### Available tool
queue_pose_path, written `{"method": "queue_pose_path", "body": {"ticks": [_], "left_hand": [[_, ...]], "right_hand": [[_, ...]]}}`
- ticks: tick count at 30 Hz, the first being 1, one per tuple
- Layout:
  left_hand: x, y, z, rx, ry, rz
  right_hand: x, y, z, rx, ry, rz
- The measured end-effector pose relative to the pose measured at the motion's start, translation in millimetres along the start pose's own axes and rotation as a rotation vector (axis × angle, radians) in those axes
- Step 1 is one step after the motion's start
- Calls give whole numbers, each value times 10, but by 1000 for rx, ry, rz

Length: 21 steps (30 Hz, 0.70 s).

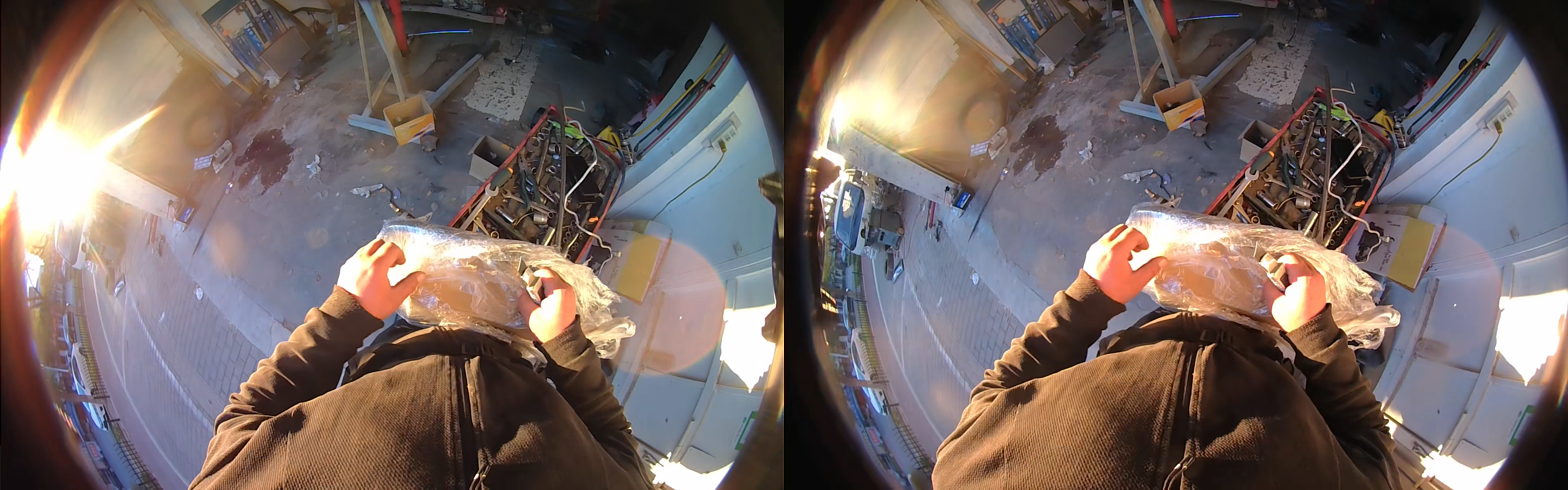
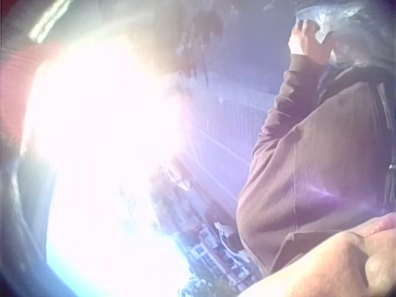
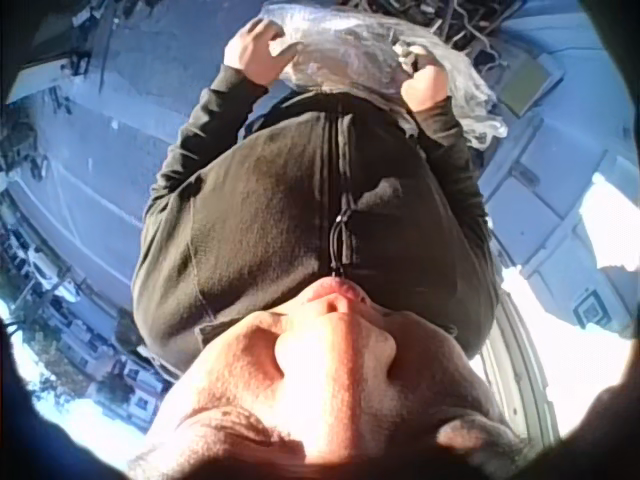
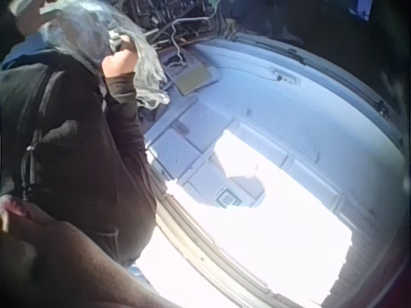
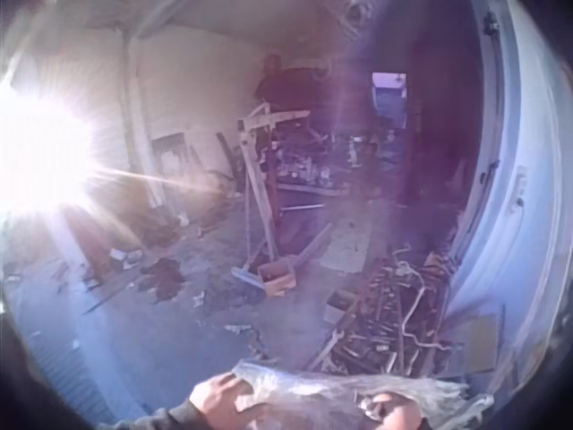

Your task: The person uses a utility knife to cut open a plastic-wrapped package, removes a cardboard box, and then unwraps a metal pipe from a separate plastic bag. The person handles the knife and packages with both hands throughout the sequence.

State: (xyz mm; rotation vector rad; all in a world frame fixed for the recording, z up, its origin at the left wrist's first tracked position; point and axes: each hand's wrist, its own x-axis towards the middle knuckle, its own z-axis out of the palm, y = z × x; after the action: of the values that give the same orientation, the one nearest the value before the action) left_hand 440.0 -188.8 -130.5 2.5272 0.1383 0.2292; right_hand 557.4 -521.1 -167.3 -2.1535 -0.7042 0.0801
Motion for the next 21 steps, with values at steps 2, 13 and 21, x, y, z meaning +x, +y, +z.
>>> {"method": "queue_pose_path", "body": {"ticks": [2,13,21], "left_hand": [[61,-29,167,104,87,199],[1160,-181,-165,200,-569,627],[1712,-488,-72,-281,-1007,531]], "right_hand": [[5,-12,2,-38,-18,-8],[-14,65,80,-277,25,-50],[-18,-458,95,-555,56,-1]]}}
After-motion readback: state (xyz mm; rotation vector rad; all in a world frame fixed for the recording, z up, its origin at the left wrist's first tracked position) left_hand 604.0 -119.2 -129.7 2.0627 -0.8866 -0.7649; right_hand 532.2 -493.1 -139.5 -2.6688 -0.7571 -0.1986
